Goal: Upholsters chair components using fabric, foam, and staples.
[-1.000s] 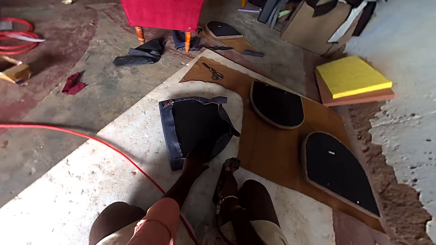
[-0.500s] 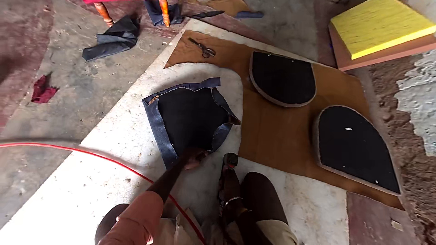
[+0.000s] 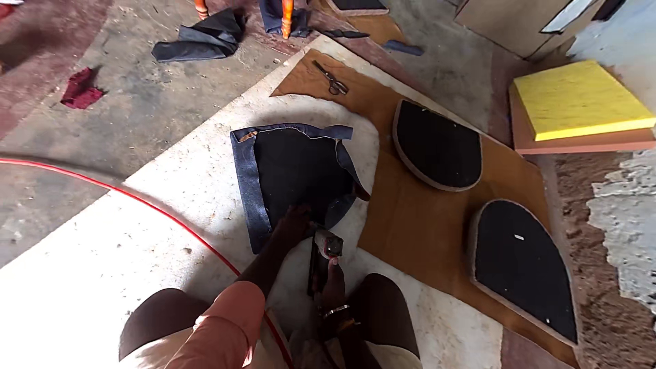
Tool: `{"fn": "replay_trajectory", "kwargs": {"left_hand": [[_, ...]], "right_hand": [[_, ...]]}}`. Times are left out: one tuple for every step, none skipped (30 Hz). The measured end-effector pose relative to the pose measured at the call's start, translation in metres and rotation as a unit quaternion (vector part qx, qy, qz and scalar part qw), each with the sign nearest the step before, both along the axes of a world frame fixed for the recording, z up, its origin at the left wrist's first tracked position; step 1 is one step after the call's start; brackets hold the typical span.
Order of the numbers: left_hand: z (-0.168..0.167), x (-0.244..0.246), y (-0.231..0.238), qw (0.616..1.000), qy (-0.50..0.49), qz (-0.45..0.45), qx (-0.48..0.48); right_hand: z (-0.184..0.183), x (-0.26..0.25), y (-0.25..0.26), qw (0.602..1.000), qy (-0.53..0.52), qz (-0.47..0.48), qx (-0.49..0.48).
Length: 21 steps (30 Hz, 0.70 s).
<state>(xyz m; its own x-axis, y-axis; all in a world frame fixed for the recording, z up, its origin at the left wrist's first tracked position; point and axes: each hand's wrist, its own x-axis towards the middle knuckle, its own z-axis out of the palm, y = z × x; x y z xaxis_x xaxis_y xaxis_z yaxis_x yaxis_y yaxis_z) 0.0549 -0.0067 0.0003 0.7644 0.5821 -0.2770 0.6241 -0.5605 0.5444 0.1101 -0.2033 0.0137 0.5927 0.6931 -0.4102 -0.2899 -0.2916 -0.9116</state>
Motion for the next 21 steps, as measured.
{"fn": "replay_trajectory", "kwargs": {"left_hand": [[0.001, 0.000, 0.000, 1.000, 0.005, 0.000, -0.001], [0.002, 0.001, 0.000, 1.000, 0.006, -0.002, 0.000], [0.001, 0.000, 0.000, 1.000, 0.005, -0.006, 0.006], [0.000, -0.001, 0.000, 1.000, 0.000, -0.008, 0.009], [-0.001, 0.000, 0.000, 1.000, -0.005, -0.007, 0.009], [0.000, 0.000, 0.001, 1.000, -0.009, -0.003, 0.007], [0.000, 0.001, 0.001, 1.000, -0.011, 0.003, 0.003], [-0.001, 0.003, 0.000, 1.000, -0.013, 0.009, -0.002], [-0.003, 0.003, -0.001, 1.000, -0.017, 0.017, -0.005], [-0.002, 0.002, -0.003, 1.000, -0.016, 0.021, -0.007], [0.000, 0.000, -0.004, 1.000, -0.014, 0.023, -0.005], [0.004, -0.004, -0.004, 1.000, -0.008, 0.021, 0.007], [0.010, -0.011, -0.005, 0.999, 0.003, 0.014, 0.029], [0.014, -0.021, -0.005, 0.999, 0.012, 0.006, 0.045], [0.015, -0.032, -0.004, 0.999, 0.012, 0.001, 0.051], [0.011, -0.042, -0.004, 0.999, 0.003, -0.002, 0.045], [0.005, -0.049, -0.003, 0.999, -0.012, -0.002, 0.032], [-0.002, -0.052, -0.002, 0.999, -0.032, 0.002, 0.016], [-0.008, -0.052, -0.002, 0.999, -0.048, 0.010, 0.011], [-0.013, -0.050, -0.003, 0.998, -0.058, 0.021, 0.010], [-0.016, -0.047, -0.004, 0.997, -0.064, 0.035, 0.011]], "right_hand": [[-0.003, 0.001, 0.002, 1.000, 0.000, 0.006, 0.000], [-0.005, 0.002, 0.004, 1.000, -0.005, 0.012, 0.001], [-0.006, 0.004, 0.007, 1.000, -0.009, 0.019, -0.001], [-0.004, 0.005, 0.011, 0.999, -0.013, 0.028, -0.006], [-0.003, 0.006, 0.014, 0.999, -0.016, 0.036, -0.011], [-0.002, 0.008, 0.017, 0.999, -0.019, 0.045, -0.015], [-0.002, 0.010, 0.019, 0.998, -0.022, 0.051, -0.019], [-0.002, 0.011, 0.019, 0.998, -0.025, 0.054, -0.021], [-0.002, 0.012, 0.020, 0.998, -0.026, 0.055, -0.022], [-0.002, 0.012, 0.019, 0.998, -0.025, 0.054, -0.020], [0.000, 0.011, 0.017, 0.998, -0.023, 0.051, -0.016], [0.002, 0.009, 0.015, 0.999, -0.022, 0.047, -0.009], [0.005, 0.006, 0.011, 0.999, -0.023, 0.042, -0.003], [0.007, 0.003, 0.007, 0.999, -0.026, 0.035, 0.001], [0.008, -0.001, 0.002, 0.999, -0.028, 0.029, 0.004], [0.007, -0.005, -0.002, 0.999, -0.026, 0.025, 0.004], [0.004, -0.008, -0.005, 0.999, -0.022, 0.023, 0.006], [-0.001, -0.010, -0.006, 1.000, -0.019, 0.023, 0.008], [-0.006, -0.012, -0.005, 0.999, -0.023, 0.029, 0.013], [-0.011, -0.011, -0.003, 0.999, -0.032, 0.041, 0.015], [-0.016, -0.010, 0.000, 0.998, -0.039, 0.056, 0.015]]}}
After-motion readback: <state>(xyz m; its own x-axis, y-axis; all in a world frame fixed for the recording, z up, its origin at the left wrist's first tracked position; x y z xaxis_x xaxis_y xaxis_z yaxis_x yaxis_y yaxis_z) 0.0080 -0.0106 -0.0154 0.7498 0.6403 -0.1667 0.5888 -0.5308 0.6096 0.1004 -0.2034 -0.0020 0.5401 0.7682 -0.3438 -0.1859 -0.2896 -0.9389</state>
